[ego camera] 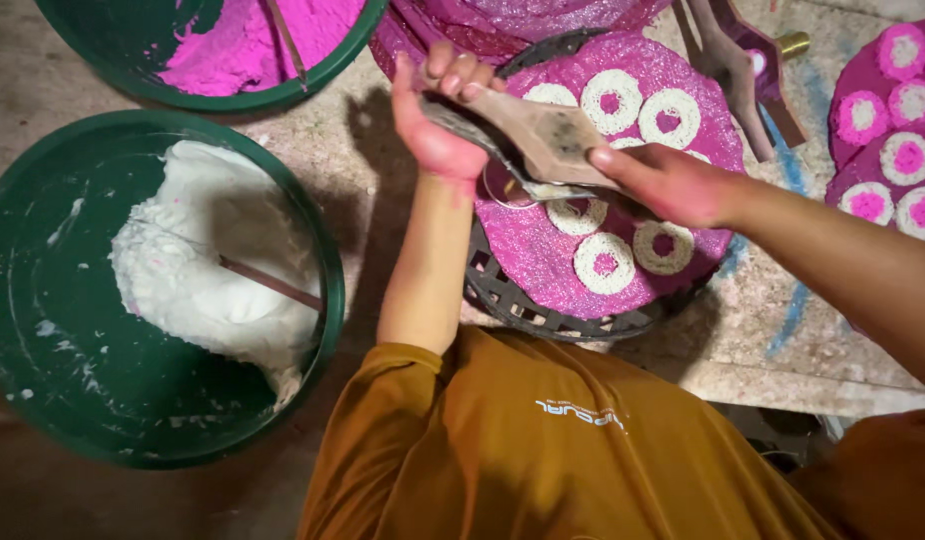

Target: The person uses a wooden tool to scoop white paste from a green bowl and applies it into circular molds on a pink glittery tray. They repeat this process to create multiple white rings, then scoop pink paste and fill the centers of the white rings.

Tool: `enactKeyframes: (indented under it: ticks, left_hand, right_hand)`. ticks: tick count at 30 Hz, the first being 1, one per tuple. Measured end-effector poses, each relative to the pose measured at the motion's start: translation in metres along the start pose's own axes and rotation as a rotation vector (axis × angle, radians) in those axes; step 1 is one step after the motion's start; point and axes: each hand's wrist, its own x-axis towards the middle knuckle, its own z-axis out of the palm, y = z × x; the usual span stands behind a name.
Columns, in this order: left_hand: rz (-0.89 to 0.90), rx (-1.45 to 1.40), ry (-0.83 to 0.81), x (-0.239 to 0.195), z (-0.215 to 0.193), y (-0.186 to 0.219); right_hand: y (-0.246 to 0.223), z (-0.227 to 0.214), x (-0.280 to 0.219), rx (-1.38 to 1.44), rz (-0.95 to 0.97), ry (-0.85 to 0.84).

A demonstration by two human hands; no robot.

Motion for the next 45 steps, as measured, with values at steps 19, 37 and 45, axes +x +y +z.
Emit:
enactKeyframes:
  ticks: [19, 37, 45]
  left_hand:
    - [0.054, 0.037, 0.166, 0.023, -0.033, -0.010]
    - [0.071, -0.036, 0.020, 0.004, -0.046, -0.037]
    - [-0.251, 1.523, 0.048, -0.029, -0.028, 0.000]
  right_hand:
    - [-0.027, 0.004, 0.003, -0.201, 0.109, 0.248]
    - [0.002, -0.004, -0.004, -0.239, 0.123, 0.235]
    - [0.103, 0.002, -0.036, 0.386, -0.277, 0.583]
